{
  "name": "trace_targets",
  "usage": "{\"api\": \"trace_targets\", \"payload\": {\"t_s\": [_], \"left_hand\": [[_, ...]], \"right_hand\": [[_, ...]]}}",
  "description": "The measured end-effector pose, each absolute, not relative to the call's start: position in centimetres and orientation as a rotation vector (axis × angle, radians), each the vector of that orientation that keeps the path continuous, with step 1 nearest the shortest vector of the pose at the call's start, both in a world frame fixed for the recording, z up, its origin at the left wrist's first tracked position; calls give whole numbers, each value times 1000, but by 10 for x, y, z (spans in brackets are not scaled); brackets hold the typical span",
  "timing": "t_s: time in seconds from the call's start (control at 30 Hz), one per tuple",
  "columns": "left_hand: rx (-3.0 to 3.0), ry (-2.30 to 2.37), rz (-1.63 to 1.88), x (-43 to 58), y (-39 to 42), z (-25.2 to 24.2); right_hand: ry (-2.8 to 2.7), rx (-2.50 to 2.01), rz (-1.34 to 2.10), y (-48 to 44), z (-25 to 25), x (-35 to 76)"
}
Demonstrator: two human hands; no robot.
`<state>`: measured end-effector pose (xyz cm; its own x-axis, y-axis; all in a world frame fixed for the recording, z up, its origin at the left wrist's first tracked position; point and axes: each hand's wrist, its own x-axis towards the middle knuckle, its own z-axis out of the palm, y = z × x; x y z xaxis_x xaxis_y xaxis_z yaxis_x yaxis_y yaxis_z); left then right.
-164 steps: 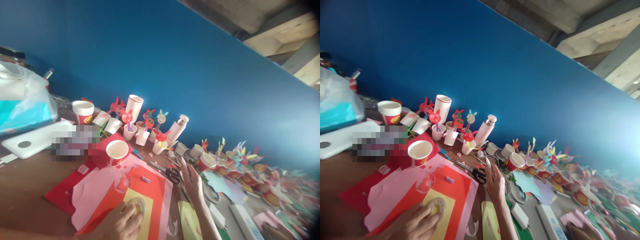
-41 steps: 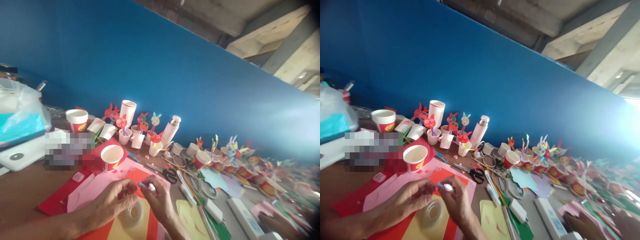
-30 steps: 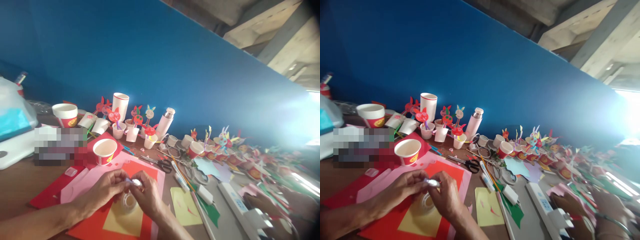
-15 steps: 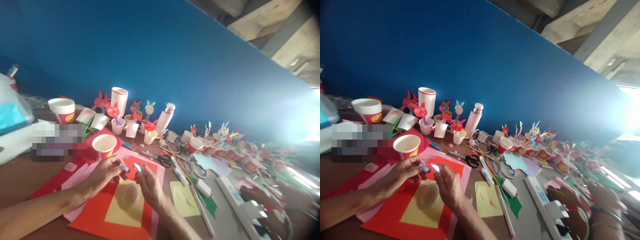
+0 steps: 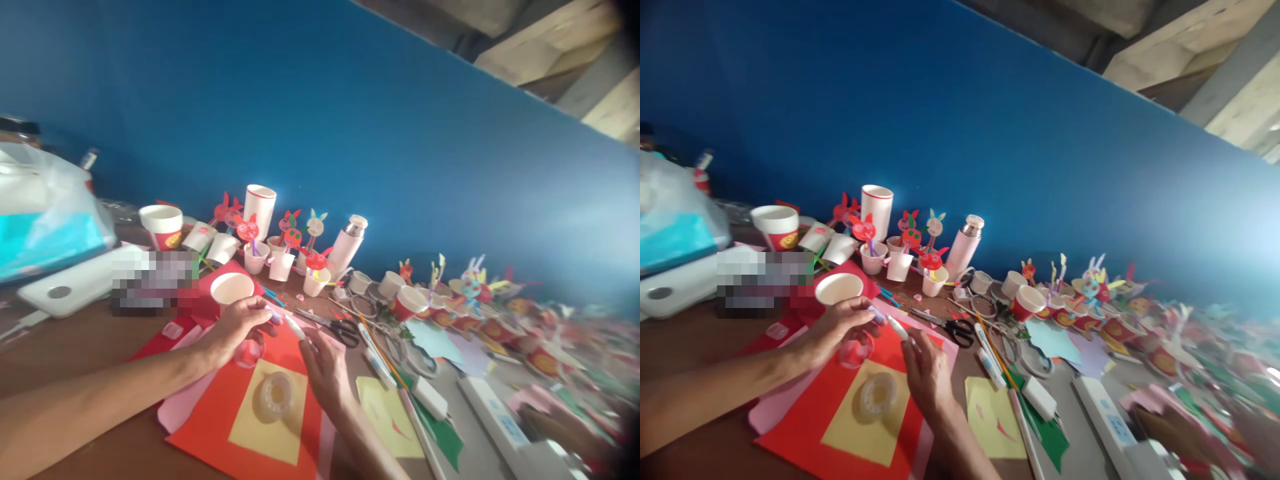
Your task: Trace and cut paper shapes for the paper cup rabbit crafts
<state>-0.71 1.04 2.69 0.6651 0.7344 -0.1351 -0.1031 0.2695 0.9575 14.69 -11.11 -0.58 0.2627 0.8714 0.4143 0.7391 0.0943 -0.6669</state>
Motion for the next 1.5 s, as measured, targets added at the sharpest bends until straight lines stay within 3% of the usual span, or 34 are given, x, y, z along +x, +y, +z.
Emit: {"api": "trace_targets", "payload": {"t_s": [1.07,1.5], "left_hand": [[1258,556,540,-5,12,16],[1239,533,490,-5,12,14]], "right_hand": [[-1673,-1762,19,-117,-7,152],[-1770,-1721,-235,-117,-7,154]]}}
